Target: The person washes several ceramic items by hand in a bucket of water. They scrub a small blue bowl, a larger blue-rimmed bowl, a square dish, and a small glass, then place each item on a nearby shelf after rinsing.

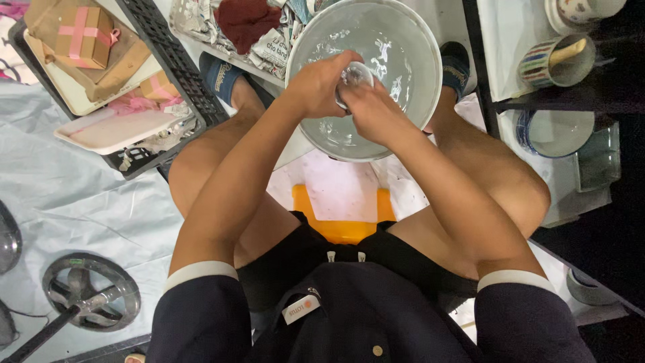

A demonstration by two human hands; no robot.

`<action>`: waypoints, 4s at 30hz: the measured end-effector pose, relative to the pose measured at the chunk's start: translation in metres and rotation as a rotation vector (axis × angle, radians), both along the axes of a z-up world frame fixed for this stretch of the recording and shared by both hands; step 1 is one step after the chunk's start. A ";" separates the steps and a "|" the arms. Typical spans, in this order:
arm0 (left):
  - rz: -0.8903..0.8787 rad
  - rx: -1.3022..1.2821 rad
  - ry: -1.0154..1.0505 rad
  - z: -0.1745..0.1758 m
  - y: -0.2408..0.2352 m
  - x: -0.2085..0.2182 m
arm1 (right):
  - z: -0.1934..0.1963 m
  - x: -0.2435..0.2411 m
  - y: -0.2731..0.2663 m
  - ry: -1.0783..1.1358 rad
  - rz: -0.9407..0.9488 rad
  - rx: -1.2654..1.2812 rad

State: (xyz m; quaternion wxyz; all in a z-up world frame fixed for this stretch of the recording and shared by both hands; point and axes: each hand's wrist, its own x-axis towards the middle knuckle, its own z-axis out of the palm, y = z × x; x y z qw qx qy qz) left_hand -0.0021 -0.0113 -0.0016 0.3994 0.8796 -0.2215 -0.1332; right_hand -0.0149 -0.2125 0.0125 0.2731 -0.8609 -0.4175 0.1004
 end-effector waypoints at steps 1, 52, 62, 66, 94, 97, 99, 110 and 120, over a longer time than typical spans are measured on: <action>0.005 0.016 -0.005 -0.001 0.000 0.002 | -0.002 0.001 0.000 0.090 -0.010 -0.047; 0.178 0.565 0.156 -0.007 -0.021 0.010 | 0.046 0.057 -0.063 0.399 -0.293 -0.098; 0.025 0.602 0.332 -0.006 -0.055 -0.009 | 0.052 0.051 -0.077 0.383 -0.254 -0.057; 0.168 0.372 0.330 -0.011 -0.053 -0.014 | 0.050 0.051 -0.076 0.374 -0.278 -0.048; 0.122 -0.390 0.099 0.051 -0.074 0.001 | 0.060 0.018 -0.091 0.106 -0.369 0.308; 0.011 -0.509 0.126 0.082 -0.096 -0.036 | 0.109 -0.033 -0.117 0.135 -0.359 0.541; -0.059 -0.465 -0.030 0.097 -0.120 -0.062 | 0.139 -0.072 -0.131 0.116 -0.403 0.622; -0.583 -0.590 -0.006 0.155 -0.288 -0.231 | 0.213 -0.317 -0.272 0.063 -0.942 0.442; -0.697 -0.420 0.220 0.175 -0.329 -0.298 | 0.092 -0.381 -0.396 -0.117 -1.620 0.553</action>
